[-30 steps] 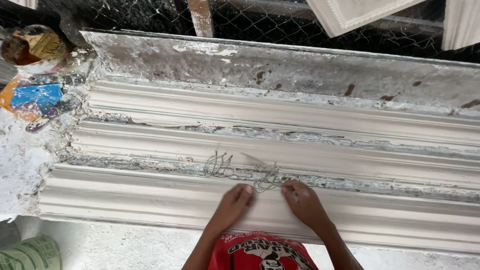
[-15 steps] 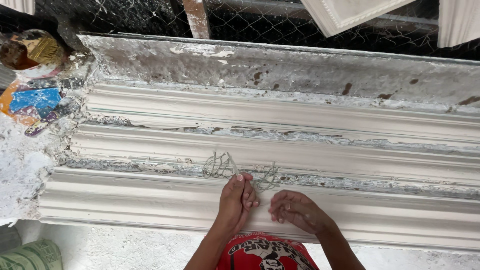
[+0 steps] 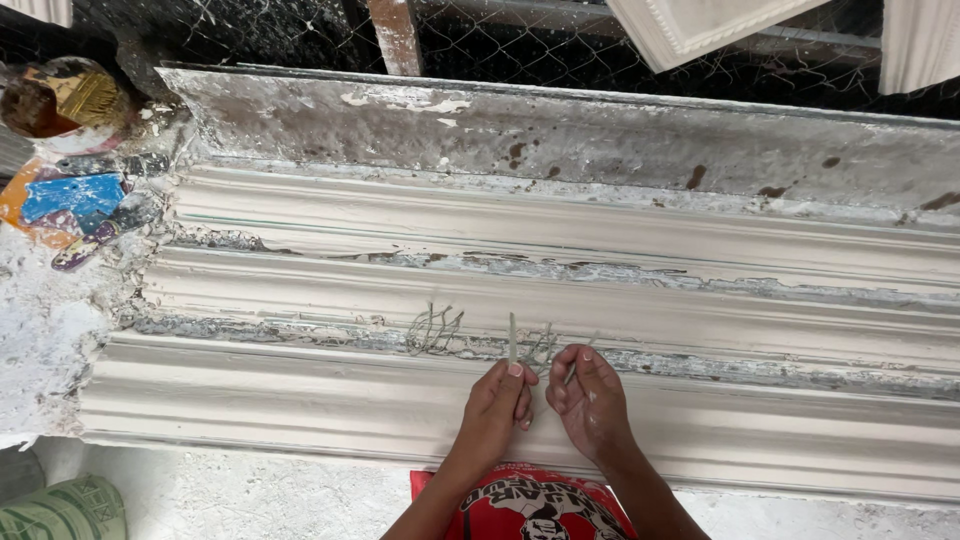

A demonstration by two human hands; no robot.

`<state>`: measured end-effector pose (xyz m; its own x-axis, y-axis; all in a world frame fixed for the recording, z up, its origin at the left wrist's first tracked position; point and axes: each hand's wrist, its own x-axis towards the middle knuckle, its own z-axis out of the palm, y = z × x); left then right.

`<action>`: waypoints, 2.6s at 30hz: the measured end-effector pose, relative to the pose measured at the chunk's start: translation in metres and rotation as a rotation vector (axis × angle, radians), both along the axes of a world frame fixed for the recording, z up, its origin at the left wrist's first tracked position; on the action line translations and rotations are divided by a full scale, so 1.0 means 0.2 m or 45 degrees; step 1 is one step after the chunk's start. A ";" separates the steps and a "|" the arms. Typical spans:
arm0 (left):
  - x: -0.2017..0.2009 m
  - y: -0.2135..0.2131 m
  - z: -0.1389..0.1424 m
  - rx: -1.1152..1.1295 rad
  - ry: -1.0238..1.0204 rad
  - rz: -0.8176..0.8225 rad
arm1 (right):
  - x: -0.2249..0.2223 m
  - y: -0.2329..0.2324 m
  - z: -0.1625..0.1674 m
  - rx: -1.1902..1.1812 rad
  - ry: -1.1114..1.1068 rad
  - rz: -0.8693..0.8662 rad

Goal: The person sits at a workbench and ties knots in thin green strips by hand, one strip at a time, folding and looping each strip before setting the knotted strip on a long plaster cornice lying on the bench. The person repeats this knot-tying cycle with successive strips throughout the clip.

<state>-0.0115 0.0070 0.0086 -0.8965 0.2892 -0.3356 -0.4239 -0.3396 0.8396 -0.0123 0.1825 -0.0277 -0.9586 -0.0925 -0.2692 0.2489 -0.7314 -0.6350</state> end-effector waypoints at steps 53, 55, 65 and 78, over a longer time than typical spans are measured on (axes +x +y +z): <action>-0.04 -0.22 0.22 -1.205 1.438 -0.147 | -0.04 0.13 0.10 1.081 0.139 1.021; -0.04 -0.21 0.21 -1.244 1.410 -0.082 | -0.04 0.16 0.09 1.104 0.042 1.023; -0.04 -0.08 0.11 -0.810 0.508 0.174 | -0.03 0.08 0.15 0.979 -0.172 0.452; 0.00 0.04 0.15 -0.747 0.487 0.109 | 0.01 -0.08 0.03 1.033 0.370 0.081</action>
<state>-0.0125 0.0154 0.0377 -0.9942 0.0799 -0.0713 -0.0545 0.1961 0.9791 -0.0098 0.1660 -0.0211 -0.9992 -0.0339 -0.0204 0.0209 -0.0143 -0.9997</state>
